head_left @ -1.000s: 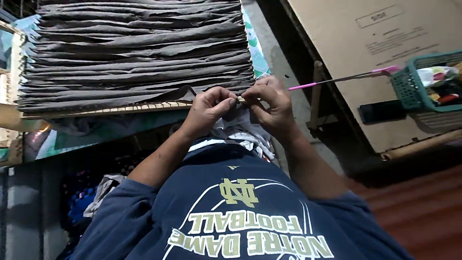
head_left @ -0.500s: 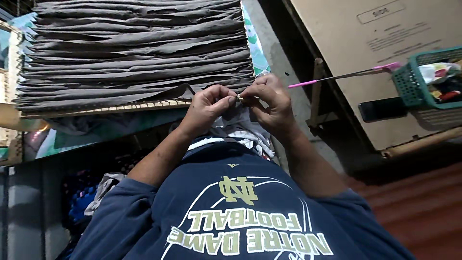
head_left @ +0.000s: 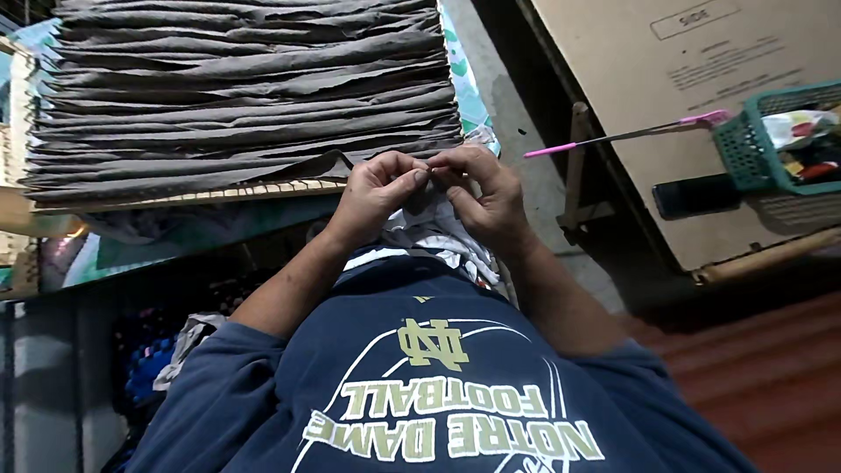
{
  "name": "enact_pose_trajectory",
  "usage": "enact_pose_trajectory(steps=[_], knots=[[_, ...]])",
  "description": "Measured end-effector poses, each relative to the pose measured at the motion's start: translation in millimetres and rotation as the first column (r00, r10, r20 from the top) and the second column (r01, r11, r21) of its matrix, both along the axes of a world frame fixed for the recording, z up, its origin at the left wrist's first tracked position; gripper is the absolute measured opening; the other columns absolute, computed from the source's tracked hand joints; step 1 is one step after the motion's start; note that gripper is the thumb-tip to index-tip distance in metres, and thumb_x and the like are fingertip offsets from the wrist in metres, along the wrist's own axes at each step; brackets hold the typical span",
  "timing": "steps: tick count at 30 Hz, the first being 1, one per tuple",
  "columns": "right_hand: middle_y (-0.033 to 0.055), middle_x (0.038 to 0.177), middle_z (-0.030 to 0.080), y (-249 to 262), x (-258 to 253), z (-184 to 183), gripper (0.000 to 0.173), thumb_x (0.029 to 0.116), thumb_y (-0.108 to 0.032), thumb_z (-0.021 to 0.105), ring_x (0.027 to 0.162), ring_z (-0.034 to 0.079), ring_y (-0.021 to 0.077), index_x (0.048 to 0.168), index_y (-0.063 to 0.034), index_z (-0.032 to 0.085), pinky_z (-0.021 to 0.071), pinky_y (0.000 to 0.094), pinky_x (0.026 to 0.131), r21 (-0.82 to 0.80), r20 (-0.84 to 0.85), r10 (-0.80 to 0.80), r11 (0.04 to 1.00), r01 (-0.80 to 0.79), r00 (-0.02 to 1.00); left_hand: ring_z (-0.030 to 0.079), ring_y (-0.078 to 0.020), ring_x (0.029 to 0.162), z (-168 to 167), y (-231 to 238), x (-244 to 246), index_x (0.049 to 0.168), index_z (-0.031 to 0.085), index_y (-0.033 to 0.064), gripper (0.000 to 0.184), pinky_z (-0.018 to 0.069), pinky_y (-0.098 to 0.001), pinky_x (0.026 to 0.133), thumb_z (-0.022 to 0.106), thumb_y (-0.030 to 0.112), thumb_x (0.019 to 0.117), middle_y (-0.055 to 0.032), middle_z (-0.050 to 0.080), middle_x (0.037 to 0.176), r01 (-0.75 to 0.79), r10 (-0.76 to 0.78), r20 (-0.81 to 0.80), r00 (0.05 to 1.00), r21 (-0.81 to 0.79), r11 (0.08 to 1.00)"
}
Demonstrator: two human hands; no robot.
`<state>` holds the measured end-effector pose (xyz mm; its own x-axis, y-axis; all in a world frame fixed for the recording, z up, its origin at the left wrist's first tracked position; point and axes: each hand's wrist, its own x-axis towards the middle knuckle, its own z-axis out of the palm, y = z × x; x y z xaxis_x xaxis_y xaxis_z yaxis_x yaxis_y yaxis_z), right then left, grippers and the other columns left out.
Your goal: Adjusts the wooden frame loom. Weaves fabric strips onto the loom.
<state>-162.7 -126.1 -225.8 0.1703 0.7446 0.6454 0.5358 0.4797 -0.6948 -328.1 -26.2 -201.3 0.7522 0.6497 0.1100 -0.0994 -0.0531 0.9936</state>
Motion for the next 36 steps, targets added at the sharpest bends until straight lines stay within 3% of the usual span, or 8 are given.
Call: enact_pose_trajectory(steps=[7, 11, 13, 17, 22, 25, 29, 36], knots=[[0.0156, 0.105, 0.070, -0.3, -9.1, -2.1, 0.016, 0.0976, -0.011, 0.066, 0.102, 0.066, 0.0264, 0.110, -0.0054, 0.075, 0.0515, 0.0467, 0.092, 0.048, 0.131, -0.093, 0.995, 0.088, 0.987, 0.067, -0.0026, 0.079, -0.8, -1.5, 0.3, 0.100, 0.067, 0.0022, 0.006, 0.0574, -0.0209, 0.073, 0.063, 0.001, 0.0968, 0.0021, 0.070, 0.090, -0.034, 0.040, -0.037, 0.999, 0.147, 0.989], [0.0135, 0.108, 0.066, 3.8, -8.5, -4.5, 0.012, 0.0975, -0.004, 0.063, 0.108, 0.063, 0.0188, 0.106, -0.0002, 0.071, 0.0528, 0.0350, 0.096, 0.110, -0.110, 0.053, 0.993, -0.041, 0.992, 0.066, -0.0020, 0.077, 0.5, -1.4, -0.1, 0.100, 0.067, 0.0014, 0.006, 0.0568, -0.0201, 0.071, 0.063, 0.003, 0.0973, 0.0017, 0.070, 0.088, -0.026, 0.040, -0.068, 0.997, 0.197, 0.980], [0.0085, 0.106, 0.071, 3.9, -0.7, 1.7, 0.013, 0.0984, 0.003, 0.057, 0.100, 0.069, 0.0140, 0.109, 0.0016, 0.065, 0.0586, 0.0328, 0.089, 0.161, -0.272, 0.155, 0.980, -0.114, 0.950, 0.065, -0.0017, 0.077, 4.1, 0.0, -1.4, 0.100, 0.068, 0.0020, 0.007, 0.0556, -0.0195, 0.071, 0.061, 0.004, 0.0983, 0.0019, 0.069, 0.087, -0.016, 0.039, -0.104, 0.994, 0.214, 0.977], [-0.0031, 0.092, 0.070, -0.8, 15.8, 11.0, 0.015, 0.1037, -0.001, 0.050, 0.080, 0.068, 0.0078, 0.112, -0.0100, 0.057, 0.0591, 0.0277, 0.072, 0.146, -0.396, 0.148, 0.984, -0.097, 0.906, 0.066, -0.0021, 0.078, 6.8, 3.3, -5.0, 0.102, 0.068, 0.0021, 0.008, 0.0565, -0.0197, 0.072, 0.060, 0.005, 0.0996, 0.0011, 0.070, 0.088, 0.008, 0.024, -0.151, 0.988, 0.209, 0.978], [0.0044, 0.093, 0.061, -7.3, 15.0, 7.5, 0.028, 0.1014, -0.012, 0.058, 0.074, 0.055, 0.0015, 0.121, 0.0076, 0.058, 0.0505, 0.0191, 0.068, -0.122, -0.138, 0.045, 0.991, -0.062, 0.989, 0.066, -0.0015, 0.077, 12.3, 5.5, -7.5, 0.104, 0.068, 0.0023, 0.010, 0.0566, -0.0193, 0.072, 0.060, 0.006, 0.1009, 0.0016, 0.070, 0.087, 0.054, -0.009, -0.205, 0.979, 0.215, 0.975], [0.0141, 0.103, 0.069, -6.2, 8.9, -3.7, 0.047, 0.0943, -0.034, 0.073, 0.082, 0.061, 0.0176, 0.123, 0.0027, 0.066, 0.0525, 0.0363, 0.077, -0.221, 0.115, 0.014, 0.975, 0.012, 0.993, 0.066, -0.0013, 0.078, 12.9, 7.3, -8.1, 0.104, 0.069, 0.0025, 0.010, 0.0568, -0.0192, 0.073, 0.061, 0.007, 0.1005, 0.0016, 0.071, 0.088, 0.064, -0.011, -0.220, 0.975, 0.236, 0.970], [0.0123, 0.088, 0.070, -3.4, 2.5, -11.0, 0.018, 0.0965, -0.015, 0.065, 0.080, 0.065, 0.0242, 0.104, -0.0014, 0.075, 0.0502, 0.0472, 0.082, -0.136, 0.259, -0.065, 0.985, 0.103, 0.964, 0.066, -0.0004, 0.078, 12.1, 8.5, -8.9, 0.103, 0.069, 0.0022, 0.009, 0.0558, -0.0185, 0.074, 0.062, 0.007, 0.0998, 0.0015, 0.070, 0.089, 0.073, -0.012, -0.236, 0.972, 0.250, 0.965], [0.0118, 0.089, 0.071, -5.7, 9.3, -3.7, 0.017, 0.0982, -0.011, 0.061, 0.083, 0.066, 0.0226, 0.099, -0.0015, 0.075, 0.0506, 0.0458, 0.085, -0.103, 0.255, -0.109, 0.985, 0.139, 0.961, 0.061, 0.0023, 0.074, 12.1, 10.3, -9.1, 0.103, 0.070, 0.0044, 0.010, 0.0510, -0.0154, 0.068, 0.063, 0.011, 0.1007, 0.0030, 0.069, 0.087, 0.109, -0.011, -0.312, 0.950, 0.298, 0.948]])
